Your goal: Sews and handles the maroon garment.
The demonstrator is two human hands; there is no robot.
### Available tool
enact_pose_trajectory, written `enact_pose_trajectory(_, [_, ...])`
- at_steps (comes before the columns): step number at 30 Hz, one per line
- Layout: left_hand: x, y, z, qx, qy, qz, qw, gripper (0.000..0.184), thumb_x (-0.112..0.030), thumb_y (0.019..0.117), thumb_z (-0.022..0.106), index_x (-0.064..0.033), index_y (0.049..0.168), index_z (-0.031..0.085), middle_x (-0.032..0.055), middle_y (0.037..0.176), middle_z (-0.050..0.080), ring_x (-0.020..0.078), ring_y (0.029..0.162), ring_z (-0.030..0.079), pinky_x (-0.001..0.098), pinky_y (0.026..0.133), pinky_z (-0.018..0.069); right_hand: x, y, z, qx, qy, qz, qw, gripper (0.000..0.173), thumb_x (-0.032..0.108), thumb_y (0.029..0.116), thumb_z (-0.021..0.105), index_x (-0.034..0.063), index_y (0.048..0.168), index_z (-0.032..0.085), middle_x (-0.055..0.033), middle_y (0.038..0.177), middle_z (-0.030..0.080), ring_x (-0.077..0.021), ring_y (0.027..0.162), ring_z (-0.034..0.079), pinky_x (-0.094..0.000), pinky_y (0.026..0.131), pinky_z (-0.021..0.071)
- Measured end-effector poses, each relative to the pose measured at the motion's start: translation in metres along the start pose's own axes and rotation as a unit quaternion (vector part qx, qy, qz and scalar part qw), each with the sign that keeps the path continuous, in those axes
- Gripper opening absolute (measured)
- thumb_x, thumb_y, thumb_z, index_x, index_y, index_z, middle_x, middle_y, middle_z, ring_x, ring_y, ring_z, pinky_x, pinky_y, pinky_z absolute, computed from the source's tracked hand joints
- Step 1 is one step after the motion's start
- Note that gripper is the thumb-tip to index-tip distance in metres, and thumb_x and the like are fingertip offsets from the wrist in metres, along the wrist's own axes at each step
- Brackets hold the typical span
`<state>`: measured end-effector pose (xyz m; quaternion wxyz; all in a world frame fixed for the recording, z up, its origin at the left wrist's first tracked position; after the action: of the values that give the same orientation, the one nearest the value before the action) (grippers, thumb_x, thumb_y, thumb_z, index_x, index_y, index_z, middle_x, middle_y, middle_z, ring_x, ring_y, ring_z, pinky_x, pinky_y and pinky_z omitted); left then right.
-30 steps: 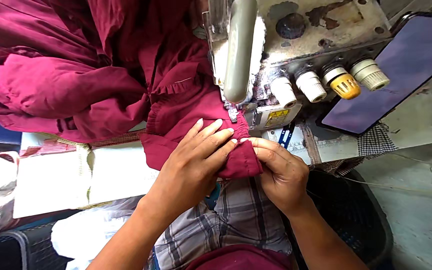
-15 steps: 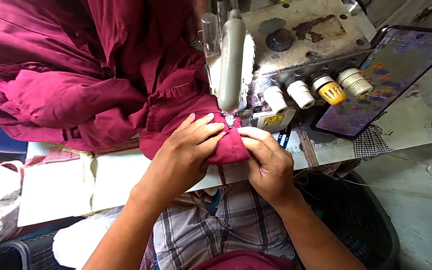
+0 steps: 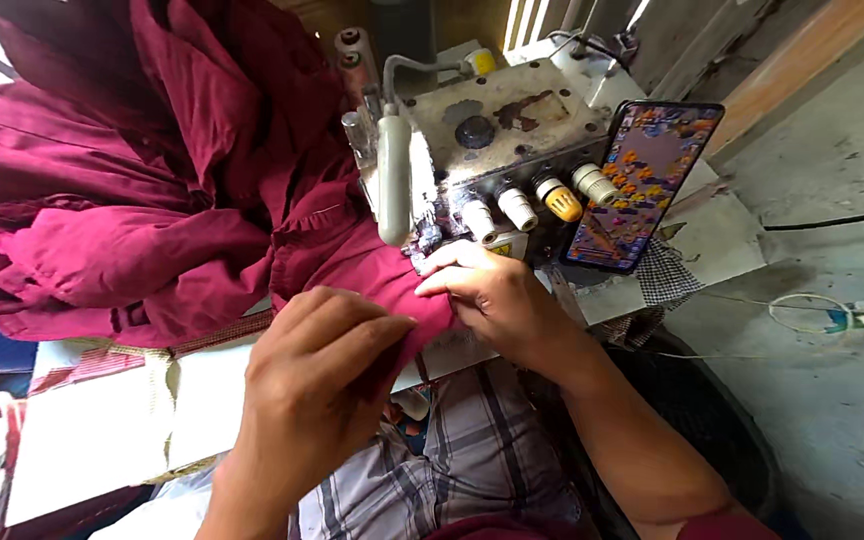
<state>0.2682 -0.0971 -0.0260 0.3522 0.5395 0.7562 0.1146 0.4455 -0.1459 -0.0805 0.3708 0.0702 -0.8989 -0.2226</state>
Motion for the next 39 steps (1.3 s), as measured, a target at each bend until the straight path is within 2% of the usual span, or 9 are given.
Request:
enact_pose_trajectory(3, [-0.007, -0.007, 0.004, -0.011, 0.016, 0.005, 1.0, 0.016, -0.02, 0.0978, 0.064, -0.0106, 0.096, 0.077, 0.0019, 0.092, 0.072, 0.0143, 0.1, 0.066, 0.0326, 0.09, 0.0523, 0.022, 0.004, -0.019, 0.005, 0.031, -0.075, 0.997, 0.014, 0.008, 0.0949, 0.067, 0.0137, 0.097, 0.08, 0.0013, 0.1, 0.074, -0.007, 0.097, 0.069, -0.0242, 0.079, 0.0588])
enact_pose_trajectory(7, [-0.004, -0.014, 0.013, -0.024, -0.006, -0.023, 0.999, 0.014, -0.026, 0.0947, 0.066, -0.0131, 0.094, 0.071, 0.0006, 0.096, 0.07, 0.0112, 0.101, 0.064, 0.0274, 0.087, 0.0514, 0.032, -0.022, -0.022, -0.06, -0.036, -0.08, 0.994, 0.014, 0.011, 0.0968, 0.068, 0.014, 0.097, 0.082, -0.0003, 0.1, 0.078, -0.0102, 0.089, 0.072, -0.026, 0.075, 0.0579])
enact_pose_trajectory(9, [-0.006, -0.022, 0.031, -0.006, -0.018, -0.027, 0.999, 0.023, -0.029, 0.0926, 0.071, -0.0152, 0.111, 0.068, 0.0034, 0.113, 0.068, 0.0155, 0.115, 0.063, 0.0341, 0.099, 0.052, 0.026, -0.043, -0.012, -0.074, -0.028, -0.051, 0.996, 0.017, 0.011, 0.0997, 0.064, 0.0133, 0.1, 0.081, -0.0026, 0.106, 0.078, -0.0107, 0.092, 0.073, -0.0253, 0.077, 0.0587])
enact_pose_trajectory(11, [-0.001, -0.032, 0.058, 0.031, 0.016, -0.011, 0.999, 0.039, -0.023, 0.0952, 0.068, -0.0143, 0.133, 0.065, 0.0082, 0.134, 0.066, 0.0254, 0.134, 0.056, 0.051, 0.116, 0.0418, 0.014, -0.063, 0.005, -0.087, -0.002, -0.021, 0.996, 0.019, 0.008, 0.1004, 0.062, 0.0117, 0.101, 0.08, -0.0049, 0.111, 0.077, -0.0107, 0.103, 0.073, -0.0244, 0.087, 0.0596])
enact_pose_trajectory(12, [0.005, -0.038, 0.069, 0.044, 0.045, 0.0, 0.998, 0.038, -0.018, 0.0968, 0.063, -0.0135, 0.135, 0.065, 0.0086, 0.138, 0.065, 0.0292, 0.138, 0.053, 0.0578, 0.118, 0.0377, 0.006, -0.073, 0.015, -0.101, 0.012, -0.008, 0.995, 0.02, 0.005, 0.0997, 0.061, 0.0103, 0.101, 0.08, -0.0066, 0.112, 0.077, -0.0115, 0.106, 0.073, -0.0249, 0.09, 0.0596])
enact_pose_trajectory(15, [0.014, -0.049, 0.081, 0.052, 0.076, 0.011, 0.996, 0.033, -0.01, 0.0987, 0.055, -0.0145, 0.127, 0.071, 0.0065, 0.137, 0.067, 0.0313, 0.139, 0.053, 0.0611, 0.118, 0.035, -0.009, -0.088, 0.033, -0.143, 0.043, 0.001, 0.989, 0.021, 0.0, 0.0988, 0.06, 0.0063, 0.105, 0.08, -0.0111, 0.115, 0.077, -0.0158, 0.11, 0.073, -0.0279, 0.095, 0.0598])
enact_pose_trajectory(19, [0.017, -0.047, 0.071, 0.043, 0.032, 0.009, 0.999, 0.029, -0.014, 0.0984, 0.058, -0.0149, 0.122, 0.074, 0.0066, 0.131, 0.07, 0.0313, 0.138, 0.055, 0.0598, 0.119, 0.0359, -0.004, -0.082, 0.028, -0.149, 0.038, -0.002, 0.988, 0.019, 0.002, 0.099, 0.061, 0.0066, 0.105, 0.079, -0.0105, 0.114, 0.077, -0.0156, 0.11, 0.073, -0.0274, 0.095, 0.0595])
enact_pose_trajectory(30, [0.042, -0.019, 0.057, 0.071, -0.01, 0.02, 0.997, 0.031, -0.007, 0.0888, 0.061, -0.0142, 0.111, 0.08, 0.0069, 0.129, 0.072, 0.0282, 0.137, 0.056, 0.0568, 0.12, 0.0374, -0.009, -0.056, 0.028, -0.161, 0.001, -0.005, 0.987, 0.019, 0.004, 0.0986, 0.063, 0.0093, 0.104, 0.081, -0.0075, 0.112, 0.078, -0.0133, 0.107, 0.073, -0.0253, 0.091, 0.0593])
enact_pose_trajectory(39, [0.062, 0.002, 0.052, 0.081, -0.013, 0.035, 0.996, 0.028, -0.007, 0.0868, 0.061, -0.0129, 0.106, 0.081, 0.0045, 0.125, 0.073, 0.0254, 0.131, 0.061, 0.0533, 0.116, 0.0437, -0.014, -0.037, 0.031, -0.162, -0.018, 0.001, 0.987, 0.02, 0.004, 0.0958, 0.066, 0.0112, 0.107, 0.081, -0.0052, 0.12, 0.075, -0.0136, 0.112, 0.071, -0.0285, 0.092, 0.0601])
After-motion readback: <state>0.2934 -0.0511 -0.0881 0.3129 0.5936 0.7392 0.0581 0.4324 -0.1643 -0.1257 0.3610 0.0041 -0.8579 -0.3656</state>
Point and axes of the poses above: each hand's wrist, its own y-axis towards the middle knuckle, its own z-axis out of the palm, x = y × z, the point moved 6 cm from there along y, towards the middle knuckle
